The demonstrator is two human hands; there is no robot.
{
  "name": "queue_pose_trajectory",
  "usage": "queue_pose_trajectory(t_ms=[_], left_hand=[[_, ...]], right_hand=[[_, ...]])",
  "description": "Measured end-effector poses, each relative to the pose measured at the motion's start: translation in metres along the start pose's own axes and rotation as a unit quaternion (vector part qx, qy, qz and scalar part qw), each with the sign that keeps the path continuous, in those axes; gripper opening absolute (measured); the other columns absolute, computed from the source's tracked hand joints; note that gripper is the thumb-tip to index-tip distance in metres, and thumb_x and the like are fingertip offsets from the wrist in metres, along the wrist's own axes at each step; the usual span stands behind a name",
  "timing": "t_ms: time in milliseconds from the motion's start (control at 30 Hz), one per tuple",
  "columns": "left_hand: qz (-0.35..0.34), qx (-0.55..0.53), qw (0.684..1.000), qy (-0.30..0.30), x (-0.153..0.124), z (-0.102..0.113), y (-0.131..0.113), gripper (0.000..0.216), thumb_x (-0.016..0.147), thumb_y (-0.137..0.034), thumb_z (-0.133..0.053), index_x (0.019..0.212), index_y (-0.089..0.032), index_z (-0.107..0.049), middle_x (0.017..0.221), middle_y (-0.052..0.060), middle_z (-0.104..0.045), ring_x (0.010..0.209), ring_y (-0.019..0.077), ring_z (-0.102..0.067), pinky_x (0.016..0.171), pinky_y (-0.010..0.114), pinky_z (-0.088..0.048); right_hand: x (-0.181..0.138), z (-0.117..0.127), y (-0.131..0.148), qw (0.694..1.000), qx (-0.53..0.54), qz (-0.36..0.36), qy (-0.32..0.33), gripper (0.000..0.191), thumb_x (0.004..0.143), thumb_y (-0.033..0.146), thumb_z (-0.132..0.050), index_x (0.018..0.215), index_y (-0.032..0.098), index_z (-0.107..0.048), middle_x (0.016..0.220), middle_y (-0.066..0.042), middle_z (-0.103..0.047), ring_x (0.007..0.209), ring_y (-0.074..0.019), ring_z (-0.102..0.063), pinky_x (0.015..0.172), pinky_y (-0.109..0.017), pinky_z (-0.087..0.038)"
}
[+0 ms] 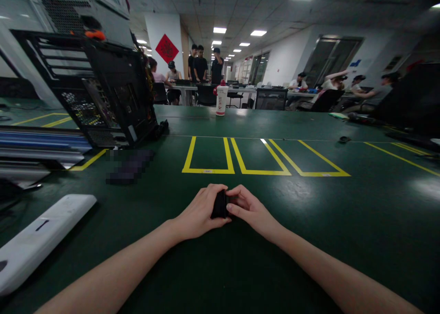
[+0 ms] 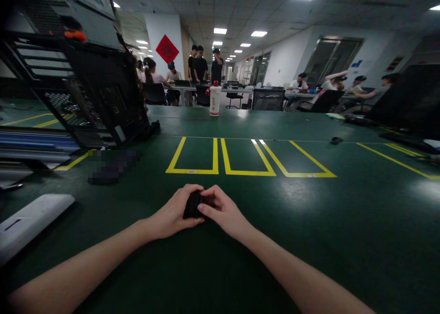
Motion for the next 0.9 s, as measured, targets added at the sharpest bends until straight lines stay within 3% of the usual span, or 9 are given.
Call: queue_pose_trajectory(t_ms=[300, 433, 600, 767, 900], left_hand=[[0.011, -0.009, 1.000, -0.001, 0.0008, 0.0003, 0.0000, 0.058, 0.073, -0.026, -0.062, 0.120, -0.024, -0.030, 0.114, 0.007, -0.044, 0.102, 0.0227, -0.046, 0.087, 0.041, -0.041], [0.018, -0.009, 0.999, 0.029, 0.0008, 0.0019, -0.0034, 0.055, 0.076, -0.025, -0.059, 0.122, -0.025, -0.028, 0.116, 0.009, -0.044, 0.102, 0.0238, -0.047, 0.086, 0.043, -0.041], [0.013, -0.010, 1.000, 0.023, 0.0021, 0.0030, -0.0044, 0.056, 0.075, -0.027, -0.060, 0.122, -0.025, -0.028, 0.117, 0.008, -0.044, 0.105, 0.0243, -0.046, 0.088, 0.044, -0.039], [0.017, -0.012, 0.999, 0.026, 0.0029, -0.0006, -0.0002, 0.056, 0.075, -0.027, -0.060, 0.121, -0.025, -0.029, 0.117, 0.008, -0.044, 0.106, 0.0250, -0.046, 0.087, 0.044, -0.040], [0.025, 0.001, 0.999, 0.031, 0.0028, -0.0027, 0.0030, 0.056, 0.075, -0.026, -0.060, 0.121, -0.023, -0.029, 0.115, 0.009, -0.044, 0.104, 0.0239, -0.047, 0.087, 0.042, -0.041]], right_hand=[[-0.0003, -0.0005, -0.0002, 1.000, 0.003, -0.006, 0.006, 0.028, 0.076, 0.024, -0.057, 0.101, 0.021, -0.046, 0.106, -0.004, -0.051, 0.100, -0.0172, -0.052, 0.088, -0.037, -0.042], [-0.0014, -0.0001, 0.0003, 1.000, 0.016, -0.008, 0.022, 0.031, 0.073, 0.021, -0.061, 0.099, 0.022, -0.044, 0.106, -0.003, -0.050, 0.102, -0.0180, -0.052, 0.086, -0.037, -0.044], [-0.0004, 0.0014, 0.0005, 1.000, 0.006, -0.005, -0.007, 0.020, 0.076, 0.025, -0.056, 0.094, 0.022, -0.046, 0.098, -0.001, -0.052, 0.096, -0.0169, -0.055, 0.082, -0.035, -0.046], [-0.0003, 0.0009, 0.0008, 1.000, -0.015, -0.010, 0.002, 0.027, 0.077, 0.022, -0.055, 0.103, 0.022, -0.045, 0.107, -0.003, -0.049, 0.103, -0.0168, -0.051, 0.089, -0.037, -0.043], [-0.0010, 0.0016, -0.0013, 1.000, 0.008, 0.006, 0.025, 0.032, 0.073, 0.017, -0.059, 0.101, 0.023, -0.043, 0.107, -0.002, -0.047, 0.101, -0.0165, -0.051, 0.086, -0.035, -0.045]])
Point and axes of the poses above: each hand's wrist, its own x-axis towards the middle knuckle, its own z-axis out of the back of the hand, y = z × x, the point moved 5 cm from there along x, towards the middle knuckle
